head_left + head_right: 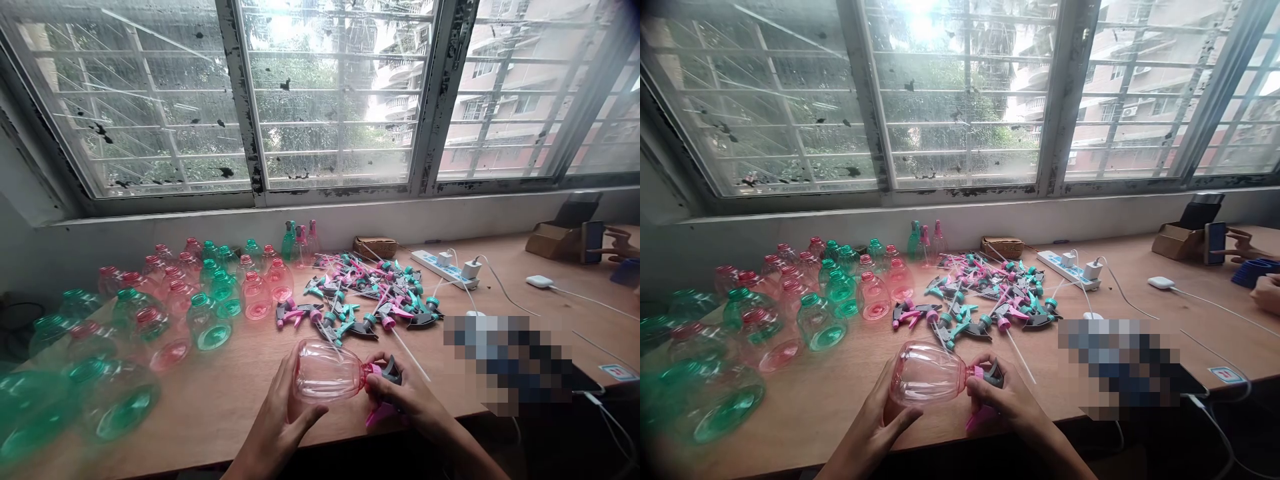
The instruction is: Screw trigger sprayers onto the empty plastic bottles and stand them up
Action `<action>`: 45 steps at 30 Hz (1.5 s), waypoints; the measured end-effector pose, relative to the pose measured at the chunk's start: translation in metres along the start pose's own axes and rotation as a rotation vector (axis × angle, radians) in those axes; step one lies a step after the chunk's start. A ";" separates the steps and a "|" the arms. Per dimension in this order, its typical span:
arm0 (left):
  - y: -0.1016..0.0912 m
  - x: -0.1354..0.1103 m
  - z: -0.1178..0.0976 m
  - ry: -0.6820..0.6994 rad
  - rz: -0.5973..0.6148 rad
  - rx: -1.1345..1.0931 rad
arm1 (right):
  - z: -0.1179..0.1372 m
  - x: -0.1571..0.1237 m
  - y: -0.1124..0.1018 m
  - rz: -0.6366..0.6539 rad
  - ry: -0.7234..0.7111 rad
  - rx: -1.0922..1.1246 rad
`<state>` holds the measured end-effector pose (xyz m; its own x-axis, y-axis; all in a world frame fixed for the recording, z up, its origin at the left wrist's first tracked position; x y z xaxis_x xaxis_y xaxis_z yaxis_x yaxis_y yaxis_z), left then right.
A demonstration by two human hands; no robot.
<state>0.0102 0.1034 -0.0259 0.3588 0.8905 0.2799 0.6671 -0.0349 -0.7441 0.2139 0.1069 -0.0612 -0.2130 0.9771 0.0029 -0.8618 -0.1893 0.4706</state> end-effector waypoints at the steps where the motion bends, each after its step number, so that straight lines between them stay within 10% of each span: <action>1: 0.000 0.000 0.001 -0.006 0.000 0.002 | 0.000 0.000 -0.001 -0.008 -0.003 0.009; 45: -0.003 -0.002 -0.005 0.048 -0.049 -0.097 | -0.005 0.002 -0.004 0.009 -0.012 0.100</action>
<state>0.0107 0.0996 -0.0218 0.3538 0.8695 0.3447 0.7440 -0.0383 -0.6671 0.2145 0.1094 -0.0672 -0.2146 0.9765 0.0181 -0.8092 -0.1882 0.5565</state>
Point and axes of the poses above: each hand's wrist, its own x-axis towards the middle knuckle, its own y-axis out of the palm, z = x × y, the point moved 10 cm from there along x, towards the middle knuckle, and after that the axes turned 15 degrees about x, right-handed, at the moved point
